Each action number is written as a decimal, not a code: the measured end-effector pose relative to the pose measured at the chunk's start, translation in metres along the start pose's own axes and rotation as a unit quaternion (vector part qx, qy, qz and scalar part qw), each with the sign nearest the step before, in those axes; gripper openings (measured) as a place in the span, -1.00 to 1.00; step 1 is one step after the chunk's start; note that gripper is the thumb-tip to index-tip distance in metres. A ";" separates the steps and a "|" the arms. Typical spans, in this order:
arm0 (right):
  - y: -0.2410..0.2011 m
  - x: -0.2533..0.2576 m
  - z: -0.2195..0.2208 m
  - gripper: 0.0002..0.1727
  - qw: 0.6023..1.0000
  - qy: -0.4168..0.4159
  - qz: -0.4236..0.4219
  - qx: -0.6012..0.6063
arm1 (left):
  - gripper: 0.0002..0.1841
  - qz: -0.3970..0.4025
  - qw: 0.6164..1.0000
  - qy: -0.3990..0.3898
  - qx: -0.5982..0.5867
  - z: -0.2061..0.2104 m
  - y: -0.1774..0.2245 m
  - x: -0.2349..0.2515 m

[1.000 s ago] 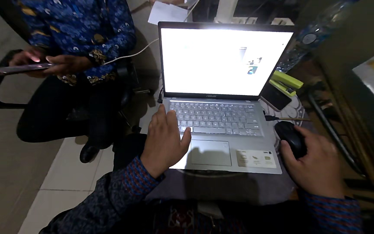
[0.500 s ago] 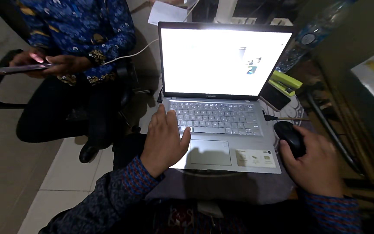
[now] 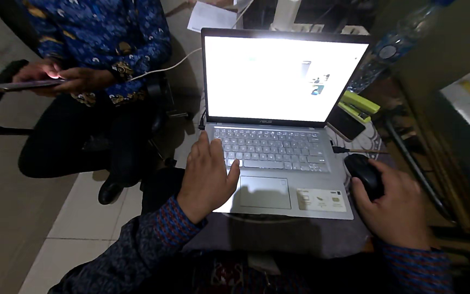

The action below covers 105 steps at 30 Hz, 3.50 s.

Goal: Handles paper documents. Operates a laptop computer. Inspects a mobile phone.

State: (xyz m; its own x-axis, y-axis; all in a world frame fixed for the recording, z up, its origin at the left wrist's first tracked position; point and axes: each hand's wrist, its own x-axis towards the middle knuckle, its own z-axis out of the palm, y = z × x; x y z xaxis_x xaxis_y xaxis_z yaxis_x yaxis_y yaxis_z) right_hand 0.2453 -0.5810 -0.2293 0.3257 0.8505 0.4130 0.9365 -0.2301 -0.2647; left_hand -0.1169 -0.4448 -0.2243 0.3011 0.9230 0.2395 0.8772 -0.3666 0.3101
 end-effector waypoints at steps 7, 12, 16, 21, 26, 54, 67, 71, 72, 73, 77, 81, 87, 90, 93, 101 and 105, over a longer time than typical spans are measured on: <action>0.000 0.000 -0.001 -0.29 1.000 -0.001 0.001 -0.001 | -0.21 0.002 1.000 0.003 0.000 0.001 0.000 0.000; -0.001 0.000 0.000 -0.28 1.000 0.002 0.004 0.003 | -0.21 0.003 1.000 0.008 0.004 0.001 0.000 -0.001; -0.001 0.000 0.000 -0.28 1.000 0.002 0.006 -0.002 | -0.21 0.005 1.000 0.010 0.002 0.001 0.000 -0.001; 0.000 0.000 -0.001 -0.27 1.000 0.002 0.003 0.005 | -0.21 0.006 1.000 0.005 0.002 0.001 0.000 0.000; 0.001 0.000 0.000 -0.27 1.000 0.003 -0.001 0.005 | -0.21 0.005 1.000 0.005 -0.001 0.000 0.000 -0.001; -0.001 -0.001 -0.003 -0.24 1.000 0.002 0.028 0.012 | -0.19 0.010 1.000 -0.003 -0.002 -0.002 0.001 0.000; 0.000 -0.001 0.000 -0.35 0.999 0.014 0.032 0.013 | -0.18 0.016 1.000 0.004 0.006 -0.003 0.001 0.000; 0.000 0.000 0.000 -0.34 0.999 0.017 0.031 0.013 | -0.18 0.019 1.000 0.011 0.008 -0.002 0.000 0.000; 0.000 0.000 0.001 -0.33 0.999 0.018 0.031 0.012 | -0.18 0.021 1.000 0.012 0.008 -0.002 0.000 0.000; 0.001 0.000 0.001 -0.33 0.999 0.017 0.030 0.012 | -0.18 0.022 1.000 0.014 0.008 -0.002 0.000 0.000; 0.000 0.000 0.000 -0.30 0.999 0.013 0.028 0.013 | -0.18 0.020 1.000 0.006 0.002 -0.003 -0.001 0.000; -0.001 -0.001 -0.001 -0.31 0.999 0.012 0.030 0.022 | -0.20 0.016 1.000 0.001 -0.005 -0.003 -0.001 0.000; -0.005 -0.002 -0.004 -0.29 0.998 0.032 0.037 0.027 | -0.19 0.013 1.000 0.002 -0.006 -0.003 0.000 0.000; -0.004 -0.002 -0.003 -0.28 0.999 0.026 0.042 0.019 | -0.18 0.007 1.000 -0.002 -0.009 -0.003 0.000 0.000; -0.002 -0.001 -0.002 -0.30 0.999 0.022 0.030 0.014 | -0.18 0.009 1.000 0.003 -0.007 -0.002 0.000 -0.001; -0.001 -0.001 -0.001 -0.30 1.000 0.010 0.022 0.012 | -0.21 0.012 1.000 0.005 -0.003 -0.001 0.000 0.000; -0.001 0.000 -0.001 -0.28 1.000 0.002 0.015 0.000 | -0.20 0.014 1.000 0.013 0.001 0.000 0.000 -0.001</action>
State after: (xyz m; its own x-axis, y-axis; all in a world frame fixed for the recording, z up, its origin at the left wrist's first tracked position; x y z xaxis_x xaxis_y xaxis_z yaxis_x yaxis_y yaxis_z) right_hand 0.2450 -0.5810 -0.2285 0.3539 0.8418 0.4076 0.9263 -0.2550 -0.2774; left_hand -0.1174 -0.4453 -0.2241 0.3163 0.9090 0.2714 0.8691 -0.3924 0.3012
